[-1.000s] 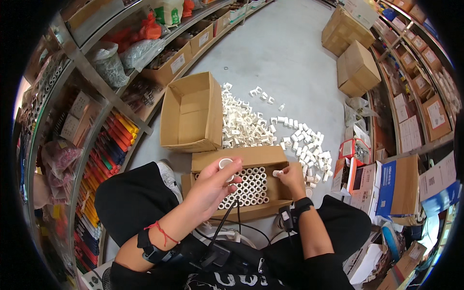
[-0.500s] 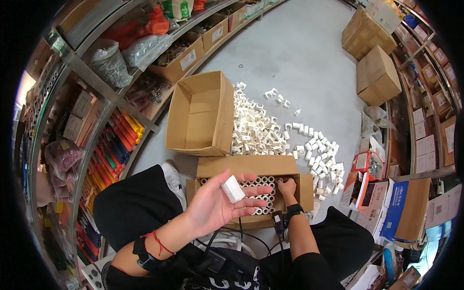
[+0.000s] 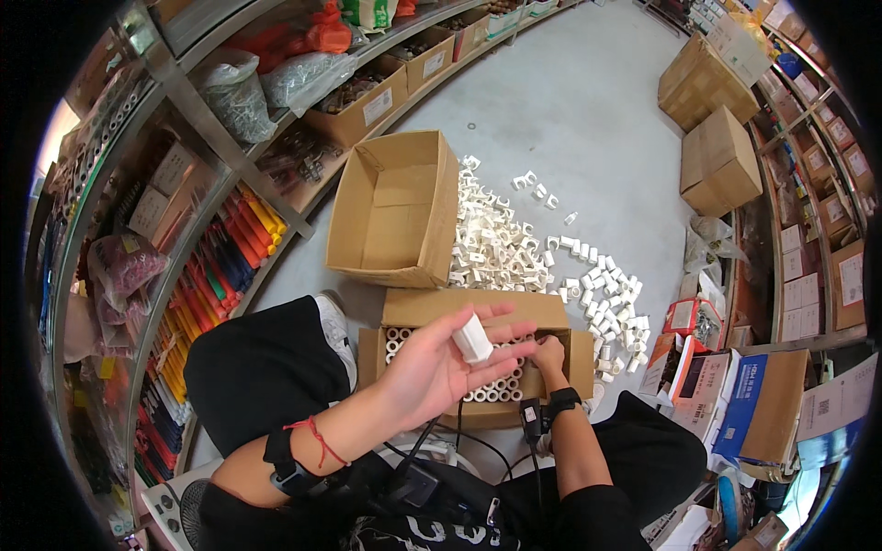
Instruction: The person sits on the floor and picks up small white plastic cylindrical parts, connecting them together by hand. The person then places the assembled parts into a cardboard box.
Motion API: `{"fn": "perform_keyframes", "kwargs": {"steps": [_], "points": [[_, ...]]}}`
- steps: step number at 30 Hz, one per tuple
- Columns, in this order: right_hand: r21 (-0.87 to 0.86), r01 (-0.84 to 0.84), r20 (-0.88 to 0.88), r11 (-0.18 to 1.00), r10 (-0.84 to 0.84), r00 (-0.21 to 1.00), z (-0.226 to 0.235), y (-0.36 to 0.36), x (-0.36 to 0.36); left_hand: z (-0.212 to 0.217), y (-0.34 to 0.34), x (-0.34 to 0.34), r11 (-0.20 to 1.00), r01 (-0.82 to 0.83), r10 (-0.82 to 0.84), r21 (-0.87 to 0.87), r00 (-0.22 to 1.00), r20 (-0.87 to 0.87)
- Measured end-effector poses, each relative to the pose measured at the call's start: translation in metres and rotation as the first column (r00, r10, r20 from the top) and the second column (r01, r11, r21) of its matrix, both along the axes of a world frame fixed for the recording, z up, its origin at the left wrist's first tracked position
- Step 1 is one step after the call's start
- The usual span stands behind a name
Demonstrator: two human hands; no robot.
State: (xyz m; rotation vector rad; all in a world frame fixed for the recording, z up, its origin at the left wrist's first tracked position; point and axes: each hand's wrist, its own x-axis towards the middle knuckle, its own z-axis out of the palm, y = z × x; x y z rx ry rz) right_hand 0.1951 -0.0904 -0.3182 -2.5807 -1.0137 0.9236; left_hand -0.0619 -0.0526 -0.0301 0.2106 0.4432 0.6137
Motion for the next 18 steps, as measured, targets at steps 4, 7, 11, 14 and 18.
{"fn": "perform_keyframes", "kwargs": {"steps": [4,7,11,14,18], "points": [[0.077,-0.028,-0.318,0.997,0.051,0.947,0.050,0.020,-0.003,0.000,-0.004,0.000,0.995,-0.104,0.104,-0.014,0.994,0.015],[0.444,-0.141,-0.186,0.885,0.245,0.952,0.092,0.035,0.012,0.010,-0.009,0.011,0.998,-0.038,0.033,0.049,0.996,0.082],[0.798,-0.139,-0.162,0.586,0.432,0.887,0.221,0.046,-0.039,0.008,-0.017,0.010,0.995,-0.048,0.036,0.093,0.991,0.127],[0.874,-0.265,0.017,0.407,0.521,0.854,0.296,0.016,-0.066,0.007,-0.019,0.009,0.995,-0.088,0.078,0.053,0.983,0.164],[0.757,-0.608,0.408,0.240,0.553,0.726,0.329,-0.022,-0.095,0.007,-0.022,0.012,0.997,-0.055,0.039,0.057,0.968,0.250]]}}
